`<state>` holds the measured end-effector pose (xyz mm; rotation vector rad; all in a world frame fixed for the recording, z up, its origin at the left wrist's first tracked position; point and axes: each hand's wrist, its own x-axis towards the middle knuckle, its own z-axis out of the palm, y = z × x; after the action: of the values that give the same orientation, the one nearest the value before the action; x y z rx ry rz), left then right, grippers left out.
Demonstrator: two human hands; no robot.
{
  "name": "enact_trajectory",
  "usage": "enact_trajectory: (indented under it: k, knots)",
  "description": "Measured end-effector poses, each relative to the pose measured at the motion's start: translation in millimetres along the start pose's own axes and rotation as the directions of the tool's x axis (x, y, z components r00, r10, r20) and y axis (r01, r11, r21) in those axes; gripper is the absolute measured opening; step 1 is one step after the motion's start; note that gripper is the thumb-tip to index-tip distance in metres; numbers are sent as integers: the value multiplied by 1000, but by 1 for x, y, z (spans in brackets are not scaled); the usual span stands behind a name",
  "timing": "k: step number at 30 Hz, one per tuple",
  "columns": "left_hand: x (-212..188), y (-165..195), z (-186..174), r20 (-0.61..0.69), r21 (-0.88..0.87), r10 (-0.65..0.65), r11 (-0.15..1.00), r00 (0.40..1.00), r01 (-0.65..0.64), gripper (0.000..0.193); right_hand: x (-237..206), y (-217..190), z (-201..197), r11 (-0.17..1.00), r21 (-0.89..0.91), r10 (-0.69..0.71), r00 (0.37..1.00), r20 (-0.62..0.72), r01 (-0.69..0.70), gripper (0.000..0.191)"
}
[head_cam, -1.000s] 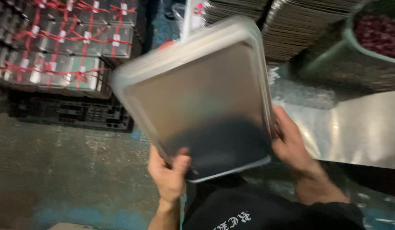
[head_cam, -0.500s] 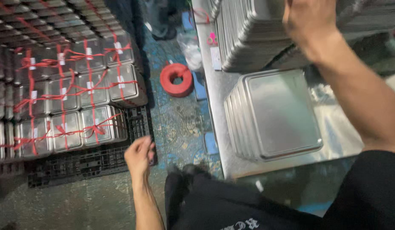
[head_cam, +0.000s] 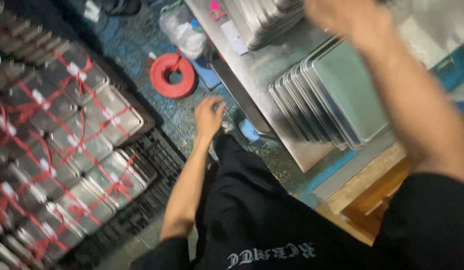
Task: The person stacks metal food trays on a stainless steel counter, places a small white label on each stack, and secures the stack with a red plastic tie. The person repeats this process for multiple stacks, moving completed bundles to a nearby crate.
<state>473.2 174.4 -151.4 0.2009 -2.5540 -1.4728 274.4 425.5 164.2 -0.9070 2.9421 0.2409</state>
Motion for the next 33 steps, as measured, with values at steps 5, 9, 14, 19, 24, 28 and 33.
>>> enact_trajectory:
  k: [5,9,14,19,24,28,33]
  knots:
    - [161,54,67,123,156,321,928,939,-338,46,-122,-99,-29,770,632,163,928,-335,93,26]
    - [210,47,81,246,292,348,864,905,-411,55,-170,-144,58,367,930,386,909,-160,8,21]
    - [232,13,92,320,376,347,808,881,-455,34,-159,-156,142,314,856,597,786,158,-411,18]
    - [253,0,103,459,429,347,719,818,-546,14,-135,-142,136,317,871,620,777,109,-376,18]
    - [271,8,100,452,355,266,822,852,-445,12,-99,-137,123,356,884,544,837,67,-302,16]
    - [293,29,83,445,164,-95,986,890,24,29,-70,-140,116,330,923,507,862,5,-200,16]
    - [291,59,18,203,-63,-28,997,979,42,23,-24,-141,110,230,962,600,799,-23,-146,34]
